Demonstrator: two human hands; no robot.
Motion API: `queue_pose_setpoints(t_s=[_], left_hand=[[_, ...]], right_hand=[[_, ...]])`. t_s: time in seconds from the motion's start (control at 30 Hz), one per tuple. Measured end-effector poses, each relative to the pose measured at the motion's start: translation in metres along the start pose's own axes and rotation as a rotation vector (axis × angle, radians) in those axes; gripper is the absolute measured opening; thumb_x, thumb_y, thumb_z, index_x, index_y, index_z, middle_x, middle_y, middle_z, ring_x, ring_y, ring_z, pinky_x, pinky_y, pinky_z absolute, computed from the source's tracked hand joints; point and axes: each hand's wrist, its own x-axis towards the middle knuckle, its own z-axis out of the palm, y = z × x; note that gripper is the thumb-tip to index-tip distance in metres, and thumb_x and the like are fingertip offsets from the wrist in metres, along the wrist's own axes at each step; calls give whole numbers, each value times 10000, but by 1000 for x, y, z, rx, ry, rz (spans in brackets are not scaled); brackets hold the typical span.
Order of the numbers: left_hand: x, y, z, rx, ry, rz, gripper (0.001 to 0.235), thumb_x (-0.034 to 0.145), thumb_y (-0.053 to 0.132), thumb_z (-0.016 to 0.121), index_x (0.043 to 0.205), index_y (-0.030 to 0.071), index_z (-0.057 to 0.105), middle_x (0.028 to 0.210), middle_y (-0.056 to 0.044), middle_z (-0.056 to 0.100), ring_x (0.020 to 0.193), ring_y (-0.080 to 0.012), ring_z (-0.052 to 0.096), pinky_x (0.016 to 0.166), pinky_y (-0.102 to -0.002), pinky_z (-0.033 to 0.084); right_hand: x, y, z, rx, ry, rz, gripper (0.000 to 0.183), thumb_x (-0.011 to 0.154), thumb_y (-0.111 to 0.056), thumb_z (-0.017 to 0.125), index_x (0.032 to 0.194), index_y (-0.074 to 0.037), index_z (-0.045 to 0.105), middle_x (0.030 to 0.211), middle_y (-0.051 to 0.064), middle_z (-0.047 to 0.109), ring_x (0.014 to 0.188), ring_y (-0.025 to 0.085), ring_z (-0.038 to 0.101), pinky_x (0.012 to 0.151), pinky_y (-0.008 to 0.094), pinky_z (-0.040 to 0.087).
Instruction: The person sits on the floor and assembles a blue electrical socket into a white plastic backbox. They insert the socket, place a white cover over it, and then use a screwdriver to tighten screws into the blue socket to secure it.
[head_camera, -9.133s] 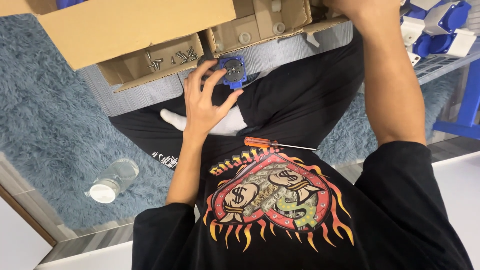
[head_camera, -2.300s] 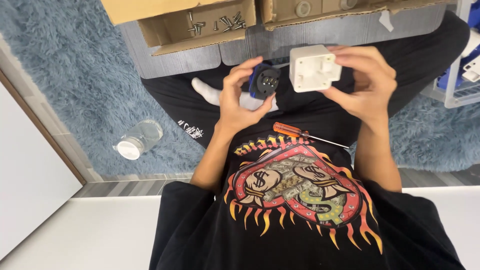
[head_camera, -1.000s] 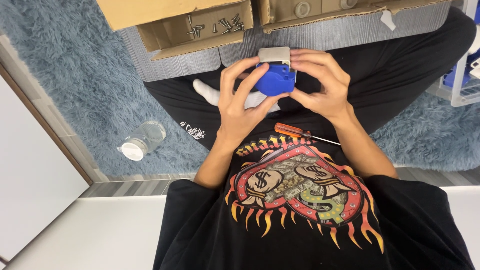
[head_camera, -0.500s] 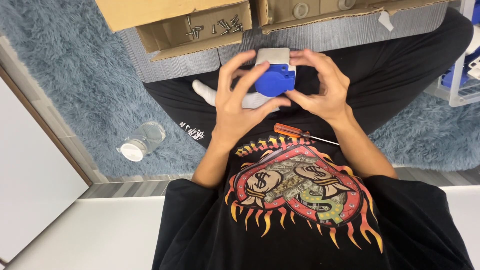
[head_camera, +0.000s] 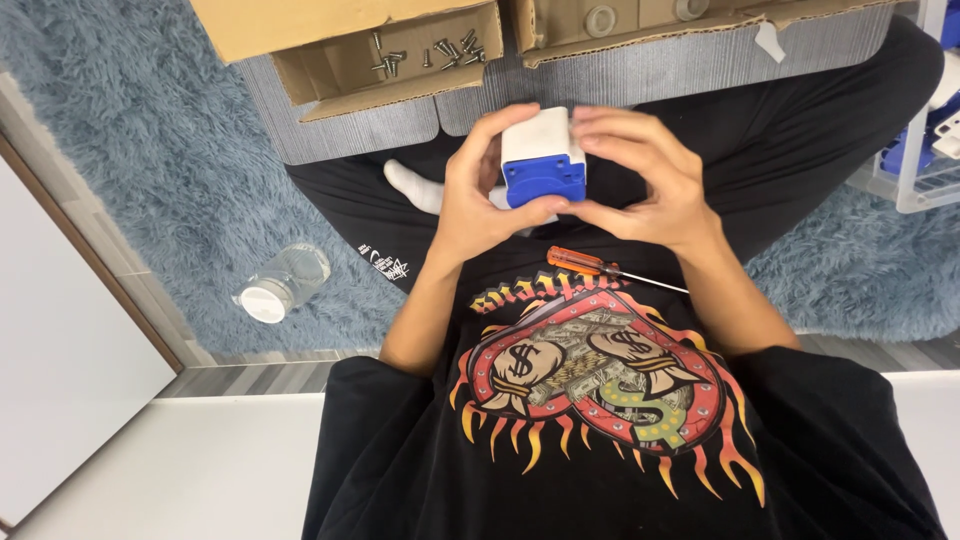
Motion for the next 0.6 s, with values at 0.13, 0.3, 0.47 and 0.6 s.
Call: queue_pose_setpoints(t_s=[0.13, 0.3, 0.47, 0.6], left_hand=[[0, -8, 3, -29, 33, 33, 804, 837, 190, 1035, 1497, 107, 582, 1455, -64, 617, 1338, -154, 635, 1133, -278, 558], [2, -20, 5, 9, 79, 158, 784, 808, 208, 1052, 1449, 154, 602, 1446, -113, 603, 1393, -217, 620, 1162, -333, 565], [0, -22, 5, 68, 104, 180, 790, 770, 223, 1076, 1409, 156, 616, 1411, -116, 635, 1347, -219, 651, 1094, -319, 590], [4, -46, 6, -55, 119, 235, 805, 754, 252, 1106, 1355, 23, 622, 1382, -140, 666, 1271, -242, 697, 1061, -402, 580]], right_hand=[[11, -10, -15, -13, -131, 108, 724, 957, -293, 922, 1463, 91, 576, 1517, 349, 554, 1457, 516, 612, 1313, 619, 511], [7, -5, -10, 153, -177, 374, 582, 1045, -199, 759, 1501, 103, 559, 1509, 325, 563, 1419, 387, 613, 1229, 485, 599], [-2, 2, -5, 327, -125, 413, 548, 1014, -100, 788, 1481, 90, 573, 1525, 291, 546, 1455, 378, 599, 1313, 487, 550], [19, -8, -15, 296, -179, 410, 560, 979, -56, 838, 1453, 142, 616, 1455, 343, 604, 1327, 426, 653, 1117, 555, 545]])
